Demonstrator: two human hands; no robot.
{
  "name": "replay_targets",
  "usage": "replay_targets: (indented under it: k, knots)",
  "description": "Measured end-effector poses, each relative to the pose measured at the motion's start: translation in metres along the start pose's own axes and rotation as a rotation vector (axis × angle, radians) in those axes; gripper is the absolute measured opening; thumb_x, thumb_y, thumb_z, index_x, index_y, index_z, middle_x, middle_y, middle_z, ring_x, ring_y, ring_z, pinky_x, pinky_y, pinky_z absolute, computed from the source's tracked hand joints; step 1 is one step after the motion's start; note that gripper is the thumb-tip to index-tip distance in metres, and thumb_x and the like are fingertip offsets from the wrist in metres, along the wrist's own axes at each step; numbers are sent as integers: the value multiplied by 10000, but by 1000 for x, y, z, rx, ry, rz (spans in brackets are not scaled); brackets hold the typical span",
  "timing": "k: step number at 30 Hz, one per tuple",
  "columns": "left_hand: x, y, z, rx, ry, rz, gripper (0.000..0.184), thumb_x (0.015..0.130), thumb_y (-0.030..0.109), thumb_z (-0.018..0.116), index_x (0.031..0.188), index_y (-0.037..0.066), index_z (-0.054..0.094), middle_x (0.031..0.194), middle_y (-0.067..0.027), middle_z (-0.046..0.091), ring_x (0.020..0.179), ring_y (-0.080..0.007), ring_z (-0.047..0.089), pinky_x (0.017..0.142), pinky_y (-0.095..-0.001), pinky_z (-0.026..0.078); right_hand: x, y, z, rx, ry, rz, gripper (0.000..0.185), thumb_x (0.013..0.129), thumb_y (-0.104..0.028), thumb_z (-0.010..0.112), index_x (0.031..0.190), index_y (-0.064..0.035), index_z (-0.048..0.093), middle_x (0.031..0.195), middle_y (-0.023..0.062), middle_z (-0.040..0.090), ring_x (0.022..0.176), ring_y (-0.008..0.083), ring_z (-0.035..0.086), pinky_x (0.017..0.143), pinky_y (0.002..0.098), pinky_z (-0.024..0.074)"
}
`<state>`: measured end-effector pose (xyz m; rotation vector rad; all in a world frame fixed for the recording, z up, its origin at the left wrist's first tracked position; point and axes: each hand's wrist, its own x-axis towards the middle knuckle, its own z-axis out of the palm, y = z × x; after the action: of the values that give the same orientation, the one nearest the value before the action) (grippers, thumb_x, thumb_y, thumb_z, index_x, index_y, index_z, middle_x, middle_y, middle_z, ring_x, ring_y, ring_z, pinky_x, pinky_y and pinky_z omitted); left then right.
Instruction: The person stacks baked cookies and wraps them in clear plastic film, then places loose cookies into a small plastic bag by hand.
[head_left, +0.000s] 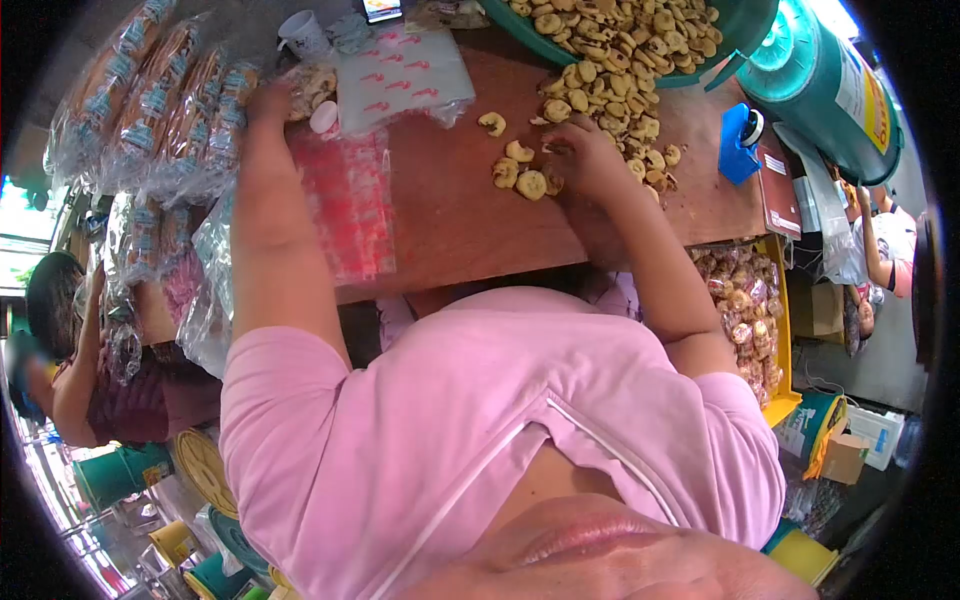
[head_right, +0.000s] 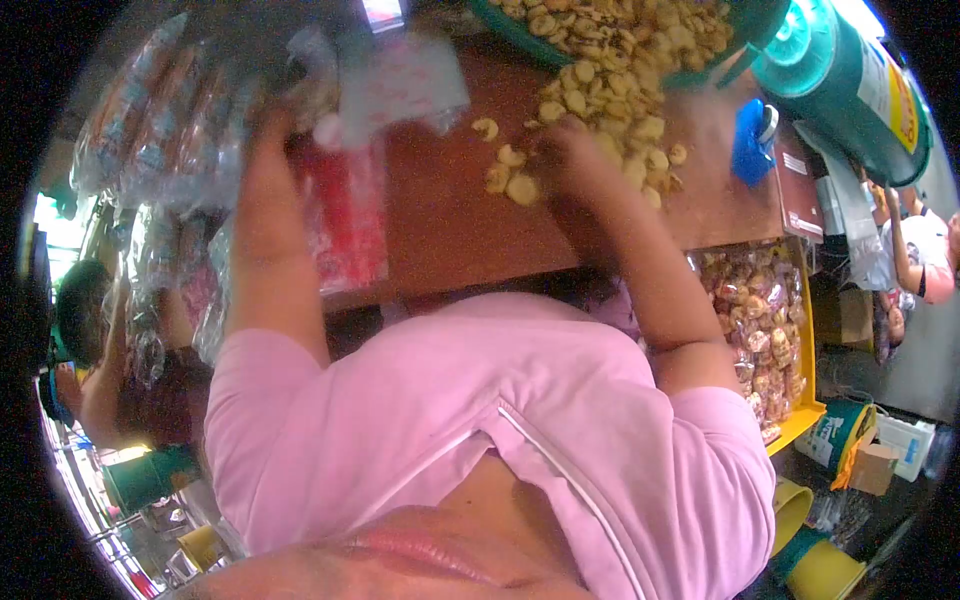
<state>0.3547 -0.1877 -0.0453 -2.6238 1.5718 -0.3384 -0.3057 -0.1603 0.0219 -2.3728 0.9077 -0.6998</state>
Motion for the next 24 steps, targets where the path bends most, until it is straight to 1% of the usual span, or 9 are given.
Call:
replay_targets:
  k: [2, 6, 8, 10, 12, 14, 18, 20, 24]
  knots:
    - [16, -7, -16, 203, -28, 247, 432, 1002, 357, 435, 1226, 94, 694, 1260, -209, 656, 1150, -383, 642, 977, -490, 493, -17, 8, -10, -17, 68, 21, 265, 802, -46, 729, 1064, -54, 694, 1083, 132, 612, 1019, 314, 627, 866, 370, 520]
    - [-14, 28, -108, -372, 193, 0, 377, 968, 207, 496, 1290, 111, 666, 1181, -159, 706, 1040, -309, 686, 868, -431, 526, -36, -26, -43, 74, 68, 204, 267, 794, 0, 721, 1055, -40, 684, 1057, 106, 603, 1003, 269, 623, 859, 327, 511]
    - [-76, 60, -178, -685, 258, -47, 405, 939, 111, 517, 1320, 117, 654, 1114, -112, 735, 904, -229, 706, 779, -377, 538, -38, -6, -46, 17, 149, 57, 272, 797, 21, 711, 1062, -34, 682, 1058, 98, 604, 999, 246, 624, 854, 319, 513]
    - [-105, 75, -215, -1011, 142, -70, 421, 968, 152, 502, 1372, 118, 614, 1229, -119, 691, 1108, -244, 633, 938, -393, 489, -40, -4, -51, 28, 192, -55, 275, 800, 36, 704, 1067, -25, 679, 1058, 91, 606, 996, 227, 625, 852, 310, 513]
    - [-145, 96, -254, -1048, 149, 8, 440, 973, 147, 493, 1400, 120, 594, 1261, -106, 673, 1129, -219, 612, 960, -372, 481, -33, -34, -65, 102, 197, -128, 275, 803, 45, 700, 1070, -16, 674, 1059, 86, 608, 993, 212, 626, 852, 299, 511]
    - [-204, 129, -286, -801, 282, 181, 464, 953, 97, 489, 1404, 122, 595, 1211, -73, 682, 968, -153, 642, 843, -314, 514, -25, -72, -79, 86, 232, -259, 277, 805, 43, 710, 1073, -15, 674, 1067, 82, 619, 993, 182, 625, 842, 277, 508]
    - [-295, 197, -277, -1443, -77, 171, 512, 886, 32, 518, 1380, 123, 616, 886, 23, 652, 605, -20, 458, 562, -184, 401, -3, -126, -62, 136, 477, -613, 308, 776, -10, 745, 1073, -72, 694, 1101, 96, 649, 995, 241, 630, 855, 337, 520]
    - [-330, 216, -260, -1350, -137, 185, 532, 884, 22, 519, 1401, 117, 595, 806, 38, 616, 579, -17, 446, 527, -176, 369, -1, -138, -31, 178, 379, -723, 316, 757, -42, 763, 1062, -103, 705, 1102, 97, 657, 1002, 297, 627, 869, 391, 522]
    - [-376, 230, -263, -1428, -373, 94, 542, 891, -7, 507, 1426, 68, 555, 850, 34, 597, 654, -8, 480, 580, -174, 387, -29, -126, 8, 80, -180, -509, 192, 799, -87, 744, 990, -93, 727, 1071, 92, 680, 1028, 305, 634, 884, 410, 526]
